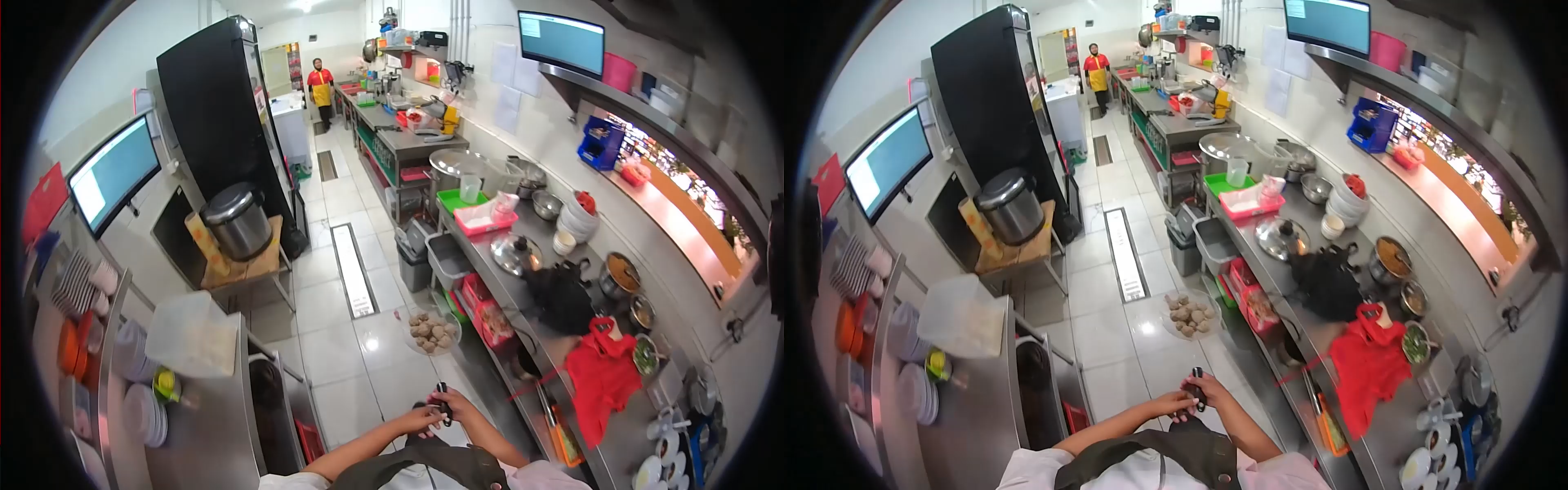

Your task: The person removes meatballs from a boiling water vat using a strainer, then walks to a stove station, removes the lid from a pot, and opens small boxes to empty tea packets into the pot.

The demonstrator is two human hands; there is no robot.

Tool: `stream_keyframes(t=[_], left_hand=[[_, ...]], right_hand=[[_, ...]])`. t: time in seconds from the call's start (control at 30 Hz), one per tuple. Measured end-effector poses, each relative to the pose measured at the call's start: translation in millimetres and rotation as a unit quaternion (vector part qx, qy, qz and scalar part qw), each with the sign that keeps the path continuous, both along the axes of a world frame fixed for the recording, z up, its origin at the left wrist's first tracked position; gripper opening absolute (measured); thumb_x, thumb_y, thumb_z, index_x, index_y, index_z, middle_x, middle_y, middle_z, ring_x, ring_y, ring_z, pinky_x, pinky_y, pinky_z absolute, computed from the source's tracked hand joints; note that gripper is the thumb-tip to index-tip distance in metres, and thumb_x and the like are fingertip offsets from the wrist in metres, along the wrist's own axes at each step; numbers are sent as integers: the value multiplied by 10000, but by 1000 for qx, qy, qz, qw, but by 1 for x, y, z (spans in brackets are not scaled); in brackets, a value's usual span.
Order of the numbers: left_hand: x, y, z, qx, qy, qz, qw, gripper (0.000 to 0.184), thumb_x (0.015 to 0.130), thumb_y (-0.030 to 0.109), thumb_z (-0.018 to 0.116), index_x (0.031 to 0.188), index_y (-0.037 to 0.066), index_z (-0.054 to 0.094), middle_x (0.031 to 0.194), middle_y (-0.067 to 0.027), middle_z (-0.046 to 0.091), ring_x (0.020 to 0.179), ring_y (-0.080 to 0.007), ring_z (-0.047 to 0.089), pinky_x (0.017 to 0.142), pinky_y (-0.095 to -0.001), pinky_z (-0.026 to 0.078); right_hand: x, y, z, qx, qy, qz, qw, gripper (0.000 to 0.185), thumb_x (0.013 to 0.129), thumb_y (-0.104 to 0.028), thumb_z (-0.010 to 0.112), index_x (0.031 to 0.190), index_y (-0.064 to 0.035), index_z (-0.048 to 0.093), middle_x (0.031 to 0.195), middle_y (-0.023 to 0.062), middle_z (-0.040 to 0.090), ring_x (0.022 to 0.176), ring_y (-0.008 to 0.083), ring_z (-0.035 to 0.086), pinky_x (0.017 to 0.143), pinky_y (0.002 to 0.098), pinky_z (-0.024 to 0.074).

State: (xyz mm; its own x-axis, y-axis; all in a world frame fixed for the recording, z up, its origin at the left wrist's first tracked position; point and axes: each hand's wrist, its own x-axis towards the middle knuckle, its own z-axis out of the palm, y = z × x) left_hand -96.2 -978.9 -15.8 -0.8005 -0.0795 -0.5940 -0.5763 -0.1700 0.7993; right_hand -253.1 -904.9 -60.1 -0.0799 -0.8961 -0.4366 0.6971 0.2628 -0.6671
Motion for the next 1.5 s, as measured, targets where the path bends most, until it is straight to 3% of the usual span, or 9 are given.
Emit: stream_keyframes(t=[0.27, 0.57, 0.67, 0.77, 0.83, 0.97, 1.2, 1.33, 1.5], left_hand=[[-18, -280, -143, -108, -159, 165, 967, 511, 859, 501, 565, 1023, 22, 639, 946, -63, 671, 768, -181, 619, 682, -349, 510], [-7, -466, -151, -145, -247, 246, 926, 332, 893, 325, 541, 1105, 75, 591, 976, -71, 675, 793, -222, 635, 709, -432, 496], [-56, -558, -182, -205, -291, 159, 921, 311, 877, 328, 554, 1058, 81, 610, 911, -81, 674, 741, -214, 616, 669, -441, 487], [-133, -642, -179, -157, -319, 141, 924, 294, 860, 336, 568, 948, 69, 654, 842, -96, 670, 716, -216, 618, 605, -405, 498], [-209, -704, -171, -141, -270, 182, 935, 299, 859, 336, 563, 885, 59, 673, 813, -105, 668, 693, -217, 624, 576, -383, 510], [-347, -847, -240, -88, -239, 36, 966, 313, 892, 314, 533, 1053, 49, 578, 909, -113, 654, 711, -232, 662, 564, -400, 537], [-558, -881, -290, -184, -242, -159, 939, 446, 744, 321, 715, 1072, 48, 587, 938, -95, 663, 834, -239, 654, 675, -412, 540], [-595, -831, -397, -52, -4, -334, 941, 518, 674, 213, 734, 1136, 59, 557, 1029, -102, 633, 945, -284, 612, 800, -462, 498], [-622, -774, -382, 45, -184, 5, 982, 468, 815, 135, 620, 1204, -48, 435, 1066, -158, 593, 904, -299, 641, 724, -446, 560]], right_hand=[[-221, -256, -90, 5, -71, -22, 997, 134, 862, -101, 596, 888, -98, 464, 686, 31, 498, 566, 125, 479, 496, 284, 441], [-432, -504, -177, 49, -222, -191, 955, 125, 786, -61, 544, 678, -60, 483, 584, 50, 454, 493, 167, 457, 450, 278, 424], [-487, -572, -277, 270, 59, -205, 939, 121, 790, -100, 544, 695, -25, 546, 600, 114, 556, 414, 208, 491, 408, 329, 430], [-488, -581, -219, 360, 188, -280, 870, 168, 778, -146, 562, 707, 4, 588, 624, 164, 605, 434, 269, 567, 401, 400, 456], [-494, -592, -235, 467, 399, -262, 744, 260, 781, -181, 575, 880, 57, 610, 870, 247, 652, 848, 369, 662, 727, 467, 530], [-495, -611, -101, 593, 451, -192, 638, 432, 757, -212, 618, 1084, 54, 526, 1007, 260, 626, 931, 389, 632, 811, 457, 506], [-465, -595, -100, 597, 481, -84, 637, 436, 795, -176, 586, 1152, 14, 422, 908, 233, 641, 843, 391, 636, 732, 494, 490], [-436, -578, -73, 581, 454, -67, 672, 335, 799, -161, 568, 1060, 0, 433, 870, 240, 631, 817, 410, 628, 710, 511, 480], [-361, -549, -63, 617, 376, -100, 685, 285, 817, -224, 549, 1011, -53, 431, 853, 243, 619, 792, 441, 611, 685, 536, 463]])
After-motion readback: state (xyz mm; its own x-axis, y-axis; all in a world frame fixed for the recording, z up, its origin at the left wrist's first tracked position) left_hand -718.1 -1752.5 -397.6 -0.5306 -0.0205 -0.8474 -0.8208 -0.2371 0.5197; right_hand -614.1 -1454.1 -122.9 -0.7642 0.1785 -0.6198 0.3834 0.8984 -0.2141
